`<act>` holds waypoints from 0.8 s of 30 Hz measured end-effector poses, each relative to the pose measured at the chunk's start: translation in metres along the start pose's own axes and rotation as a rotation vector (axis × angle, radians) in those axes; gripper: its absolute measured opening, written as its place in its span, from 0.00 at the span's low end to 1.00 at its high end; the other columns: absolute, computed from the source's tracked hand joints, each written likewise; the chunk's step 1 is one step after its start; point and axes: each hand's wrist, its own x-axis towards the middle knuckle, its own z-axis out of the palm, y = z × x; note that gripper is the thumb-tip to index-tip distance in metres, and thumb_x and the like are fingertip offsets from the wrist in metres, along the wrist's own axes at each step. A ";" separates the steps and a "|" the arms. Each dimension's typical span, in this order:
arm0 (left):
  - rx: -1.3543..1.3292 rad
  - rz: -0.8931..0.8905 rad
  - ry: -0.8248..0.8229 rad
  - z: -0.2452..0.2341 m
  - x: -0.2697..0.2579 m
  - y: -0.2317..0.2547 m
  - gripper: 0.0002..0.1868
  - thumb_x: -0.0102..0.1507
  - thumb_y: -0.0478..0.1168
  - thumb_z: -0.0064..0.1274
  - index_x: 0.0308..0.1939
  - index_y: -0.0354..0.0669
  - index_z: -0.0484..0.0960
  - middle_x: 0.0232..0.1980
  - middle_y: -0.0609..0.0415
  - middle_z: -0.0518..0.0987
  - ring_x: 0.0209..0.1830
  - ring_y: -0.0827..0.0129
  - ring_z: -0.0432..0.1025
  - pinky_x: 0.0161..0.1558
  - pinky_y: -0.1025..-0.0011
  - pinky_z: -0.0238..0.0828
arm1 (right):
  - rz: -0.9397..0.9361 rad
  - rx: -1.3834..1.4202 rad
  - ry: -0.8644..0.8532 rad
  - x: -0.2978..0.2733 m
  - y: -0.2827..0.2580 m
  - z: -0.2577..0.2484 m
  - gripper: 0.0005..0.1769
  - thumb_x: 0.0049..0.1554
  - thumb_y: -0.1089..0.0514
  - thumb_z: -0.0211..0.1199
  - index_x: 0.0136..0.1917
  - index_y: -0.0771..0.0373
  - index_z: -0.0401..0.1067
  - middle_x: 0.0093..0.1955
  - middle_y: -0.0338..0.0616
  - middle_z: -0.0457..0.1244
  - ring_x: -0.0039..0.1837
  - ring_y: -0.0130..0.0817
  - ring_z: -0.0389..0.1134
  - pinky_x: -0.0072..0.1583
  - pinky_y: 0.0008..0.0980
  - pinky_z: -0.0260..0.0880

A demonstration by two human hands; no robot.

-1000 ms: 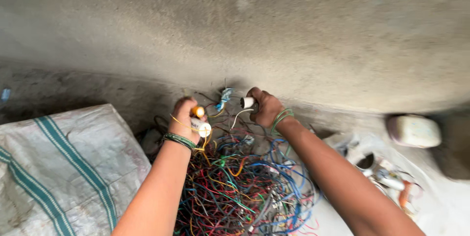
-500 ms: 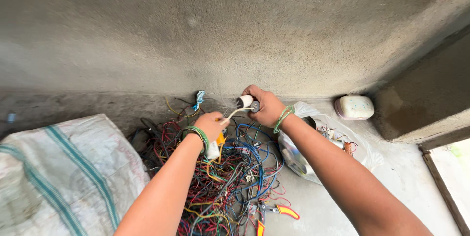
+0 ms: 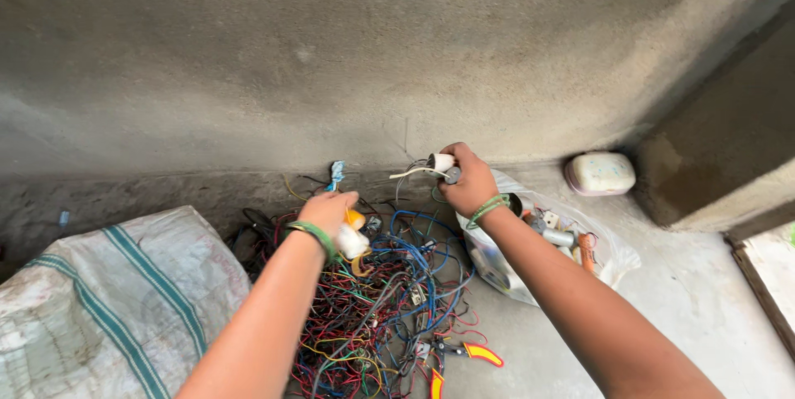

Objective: The person separates electrical components from a pile of wires and places them into a plastic bag by hand, then untangles and sorts the wires.

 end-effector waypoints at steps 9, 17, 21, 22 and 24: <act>-0.773 -0.598 -0.645 0.185 -0.057 0.029 0.07 0.58 0.40 0.59 0.29 0.47 0.76 0.23 0.57 0.73 0.19 0.69 0.70 0.23 0.71 0.70 | 0.651 1.245 -0.263 -0.035 0.034 -0.127 0.26 0.50 0.66 0.68 0.62 0.62 0.68 0.53 0.48 0.67 0.53 0.44 0.71 0.50 0.43 0.75; -0.601 -0.792 -0.450 0.337 0.035 -0.097 0.12 0.64 0.45 0.48 0.39 0.39 0.76 0.35 0.45 0.77 0.28 0.58 0.71 0.27 0.60 0.67 | 0.716 1.153 -0.289 -0.086 0.078 -0.176 0.31 0.43 0.70 0.65 0.60 0.60 0.67 0.56 0.49 0.68 0.56 0.43 0.73 0.58 0.50 0.78; 0.216 -0.585 -0.183 0.375 0.115 -0.165 0.20 0.67 0.48 0.43 0.48 0.34 0.79 0.46 0.38 0.79 0.40 0.52 0.72 0.38 0.54 0.66 | 0.717 0.859 -0.213 -0.107 0.121 -0.161 0.32 0.44 0.74 0.68 0.63 0.62 0.70 0.56 0.48 0.68 0.57 0.39 0.71 0.60 0.42 0.73; 0.549 -0.316 -0.164 0.376 0.123 -0.168 0.19 0.67 0.47 0.44 0.50 0.36 0.81 0.50 0.39 0.80 0.46 0.52 0.73 0.45 0.55 0.67 | 0.716 0.854 -0.207 -0.109 0.133 -0.156 0.32 0.44 0.74 0.68 0.63 0.62 0.70 0.56 0.48 0.68 0.57 0.39 0.71 0.60 0.42 0.73; 1.178 0.262 -0.112 0.371 0.127 -0.169 0.18 0.69 0.45 0.48 0.56 0.39 0.84 0.59 0.42 0.80 0.59 0.53 0.74 0.58 0.57 0.68 | 0.617 0.168 -0.160 -0.118 0.151 -0.145 0.31 0.44 0.69 0.74 0.61 0.59 0.71 0.53 0.50 0.70 0.57 0.44 0.69 0.60 0.42 0.71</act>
